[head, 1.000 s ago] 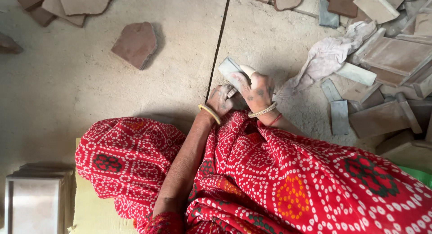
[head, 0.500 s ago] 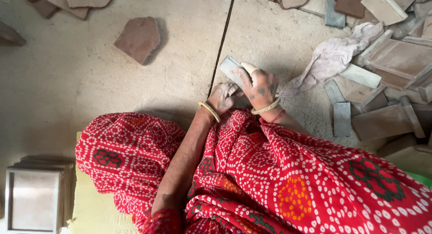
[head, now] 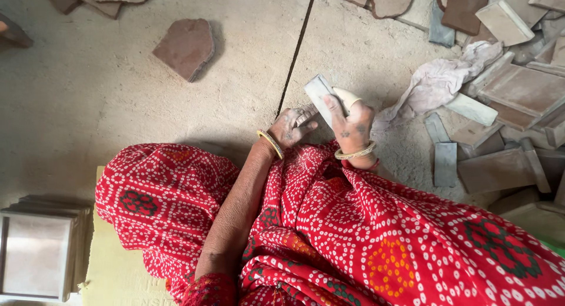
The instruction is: The person sits on the floor and sands irregular brown stone pieces using a sanding block. They hold each piece with one hand and rub the surface with the block, then place the finished piece into a nearby pile. A second person is also sanding nearby.
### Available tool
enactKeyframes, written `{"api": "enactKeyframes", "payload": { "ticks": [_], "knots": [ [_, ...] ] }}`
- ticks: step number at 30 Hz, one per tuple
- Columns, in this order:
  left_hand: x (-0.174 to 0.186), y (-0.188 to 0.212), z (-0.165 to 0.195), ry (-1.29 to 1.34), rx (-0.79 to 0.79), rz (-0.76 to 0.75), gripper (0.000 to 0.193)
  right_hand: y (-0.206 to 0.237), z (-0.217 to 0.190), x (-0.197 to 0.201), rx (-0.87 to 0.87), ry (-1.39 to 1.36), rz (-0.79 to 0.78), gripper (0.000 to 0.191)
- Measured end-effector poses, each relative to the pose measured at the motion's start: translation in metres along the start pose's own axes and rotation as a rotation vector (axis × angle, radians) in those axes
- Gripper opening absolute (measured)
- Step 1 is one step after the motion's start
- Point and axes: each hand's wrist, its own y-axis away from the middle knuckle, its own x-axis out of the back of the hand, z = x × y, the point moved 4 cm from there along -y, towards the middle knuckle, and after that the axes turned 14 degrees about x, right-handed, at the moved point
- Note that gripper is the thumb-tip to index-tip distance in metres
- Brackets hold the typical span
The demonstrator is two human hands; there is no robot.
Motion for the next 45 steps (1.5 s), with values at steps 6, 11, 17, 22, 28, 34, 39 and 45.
{"api": "enactKeyframes", "payload": {
  "ticks": [6,11,17,22,28,34,39,45],
  "knots": [
    [0.004,0.006,0.015,0.141,-0.260,-0.101,0.056,-0.017,-0.029,-0.006,0.224,0.258,-0.029,0.026],
    [-0.008,0.003,0.017,-0.192,-0.257,-0.043,0.044,-0.009,-0.007,-0.007,0.121,0.302,-0.103,0.026],
    [-0.009,-0.002,0.000,0.127,-0.254,-0.052,0.043,-0.003,-0.002,-0.012,0.257,0.332,-0.012,0.032],
    [0.006,-0.007,-0.012,0.019,-0.216,-0.042,0.036,-0.001,-0.019,-0.010,0.108,0.158,-0.117,0.028],
    [-0.011,-0.008,-0.005,-0.088,-0.261,0.048,0.045,-0.024,-0.021,-0.008,0.197,0.374,-0.174,0.029],
    [-0.006,-0.007,0.003,-0.064,-0.184,-0.011,0.039,-0.019,-0.031,-0.004,0.218,0.309,-0.133,0.032],
    [-0.003,-0.007,-0.001,-0.010,0.006,-0.013,0.044,-0.022,-0.044,0.001,0.306,0.287,-0.050,0.030],
    [-0.009,-0.004,-0.002,-0.006,-0.163,-0.024,0.041,-0.020,-0.026,-0.007,0.319,0.269,-0.075,0.028]
  ]
}}
